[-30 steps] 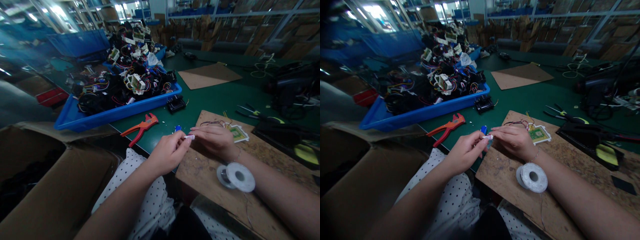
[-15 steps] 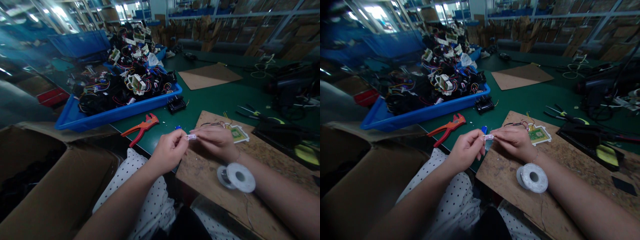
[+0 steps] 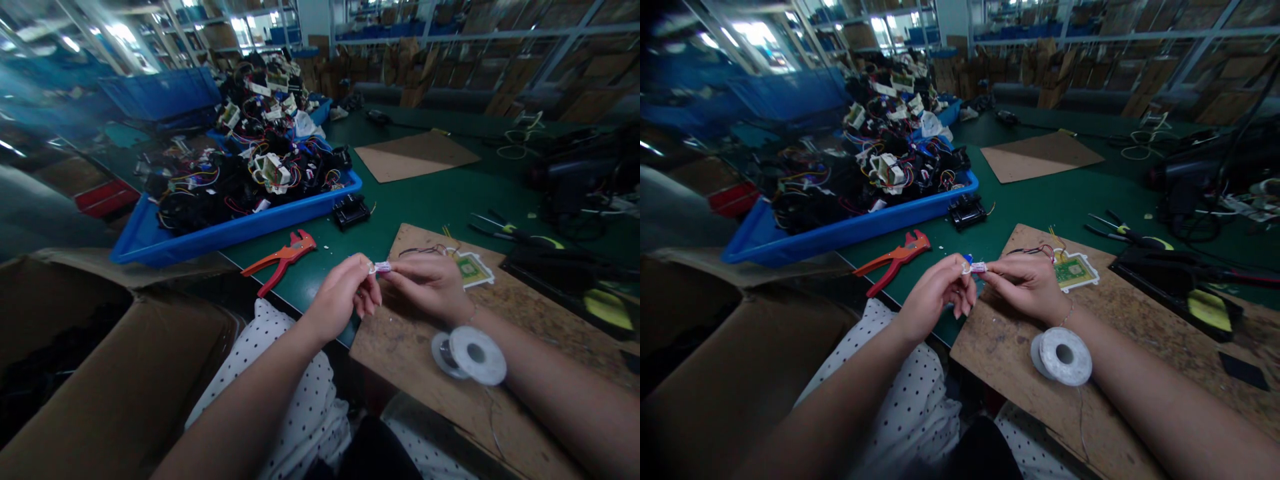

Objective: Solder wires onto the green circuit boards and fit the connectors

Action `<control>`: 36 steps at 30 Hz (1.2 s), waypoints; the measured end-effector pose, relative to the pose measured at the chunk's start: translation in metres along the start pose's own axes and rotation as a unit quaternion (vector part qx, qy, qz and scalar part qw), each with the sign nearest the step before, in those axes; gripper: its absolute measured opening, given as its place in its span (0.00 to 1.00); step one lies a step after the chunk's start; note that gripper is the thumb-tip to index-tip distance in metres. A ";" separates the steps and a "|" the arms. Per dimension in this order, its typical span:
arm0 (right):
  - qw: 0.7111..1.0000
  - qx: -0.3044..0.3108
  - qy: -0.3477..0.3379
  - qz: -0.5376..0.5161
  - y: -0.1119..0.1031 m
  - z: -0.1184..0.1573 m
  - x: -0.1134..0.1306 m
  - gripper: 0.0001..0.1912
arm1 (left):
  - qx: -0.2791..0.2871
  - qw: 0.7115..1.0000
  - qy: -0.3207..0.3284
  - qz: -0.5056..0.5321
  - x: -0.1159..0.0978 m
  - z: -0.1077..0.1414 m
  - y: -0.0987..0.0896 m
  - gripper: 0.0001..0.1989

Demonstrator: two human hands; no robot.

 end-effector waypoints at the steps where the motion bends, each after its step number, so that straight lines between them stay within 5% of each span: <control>1: 1.000 -0.003 0.001 0.005 0.000 0.001 -0.001 0.09 | -0.012 1.000 0.014 -0.022 0.000 0.001 0.000 0.15; 8: 1.000 0.006 -0.004 0.017 0.001 0.004 -0.003 0.09 | -0.112 0.936 0.111 -0.315 -0.009 0.010 0.000 0.14; 15: 0.999 0.034 -0.030 0.012 -0.002 0.004 -0.001 0.12 | -0.118 0.902 0.135 -0.393 -0.012 0.012 -0.003 0.16; 22: 0.997 0.064 -0.035 0.011 0.001 0.001 0.004 0.11 | -0.183 0.869 0.123 -0.443 -0.011 0.010 -0.004 0.10; 29: 0.993 -0.054 0.056 0.094 -0.007 0.004 -0.001 0.10 | -0.297 0.809 0.088 -0.500 -0.021 0.007 -0.040 0.12; 36: 0.978 -0.067 0.154 0.124 0.000 0.002 -0.006 0.12 | -0.281 0.784 0.084 -0.547 -0.018 0.005 -0.055 0.24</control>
Point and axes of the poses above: each hand's wrist, its own z-axis away from the middle knuckle, its own y-axis out of the palm, x = y × z, the point moved 2 cm from there along -z, towards the middle knuckle, and after that the axes turned 6 degrees about -y, right-handed, at the moved point
